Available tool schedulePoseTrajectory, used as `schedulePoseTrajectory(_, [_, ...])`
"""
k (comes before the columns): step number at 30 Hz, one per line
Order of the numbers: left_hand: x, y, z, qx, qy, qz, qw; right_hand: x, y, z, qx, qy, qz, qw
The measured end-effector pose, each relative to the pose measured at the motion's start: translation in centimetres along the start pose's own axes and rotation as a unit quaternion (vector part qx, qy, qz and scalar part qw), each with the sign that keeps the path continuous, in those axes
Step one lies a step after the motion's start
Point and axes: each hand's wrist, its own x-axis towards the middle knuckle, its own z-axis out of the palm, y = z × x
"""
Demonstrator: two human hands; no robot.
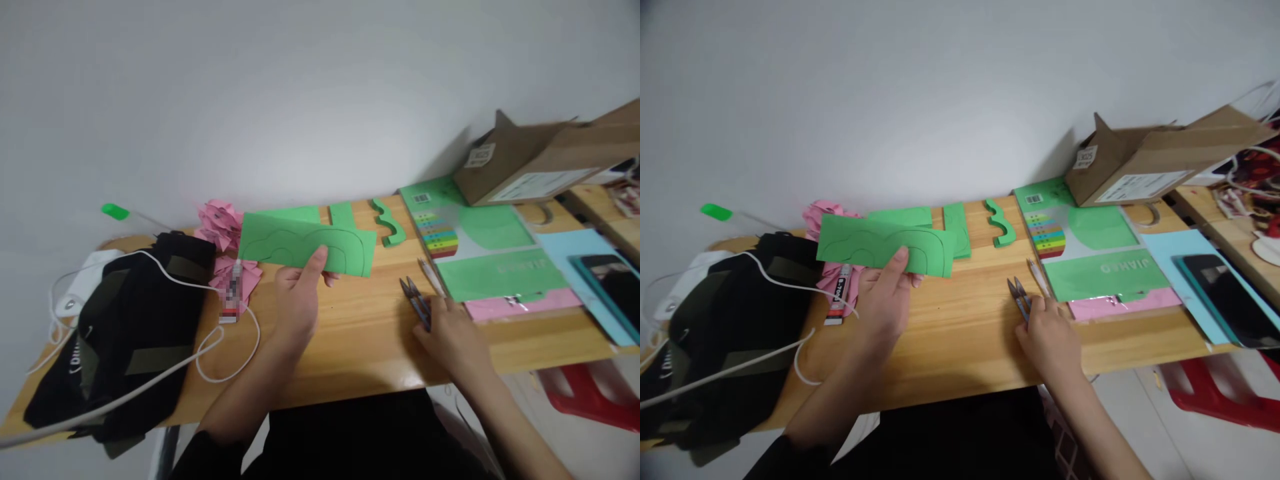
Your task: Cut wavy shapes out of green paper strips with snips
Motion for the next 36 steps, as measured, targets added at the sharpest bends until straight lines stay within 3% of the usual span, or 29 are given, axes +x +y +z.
schedulePoseTrajectory(7, [2.4, 3.6, 2.7, -0.16, -0.02, -0.038, 0.986, 1.1, 0.3, -0.7, 0.145, 0.018, -0.045, 0.988])
schedulePoseTrajectory(12, [3.0, 5.0, 4.2, -0.221, 0.003, -0.03, 0.975, 0.7, -4.5, -2.7, 0.274, 0.033, -0.114, 0.954])
schedulePoseTrajectory(13, [3.0, 5.2, 4.4, -0.227, 0.015, -0.013, 0.974, 0.6, -5.8, -3.0, 0.304, 0.025, -0.141, 0.942])
schedulePoseTrajectory(15, [2.7, 5.5, 4.8, -0.235, 0.037, 0.038, 0.971, 0.6, -8.5, -3.6, 0.419, -0.02, -0.213, 0.882])
schedulePoseTrajectory(16, [2.5, 5.7, 4.9, -0.238, 0.045, 0.064, 0.968, 0.6, -9.7, -3.8, 0.446, -0.031, -0.226, 0.865])
schedulePoseTrajectory(19, [2.1, 6.2, 4.7, -0.244, 0.052, 0.108, 0.962, 0.7, -12.4, -4.1, 0.481, -0.041, -0.228, 0.846])
schedulePoseTrajectory(26, [1.2, 6.9, 4.0, -0.216, 0.064, 0.1, 0.969, 0.7, -15.1, -5.6, 0.533, -0.143, -0.251, 0.795])
schedulePoseTrajectory(32, [0.5, 6.1, 3.7, -0.157, 0.045, 0.092, 0.982, 0.6, -16.9, -6.3, 0.599, -0.162, -0.218, 0.753])
schedulePoseTrajectory(36, [0.5, 6.4, 3.6, -0.168, 0.026, 0.1, 0.98, 0.3, -17.2, -6.5, 0.621, -0.154, -0.198, 0.742])
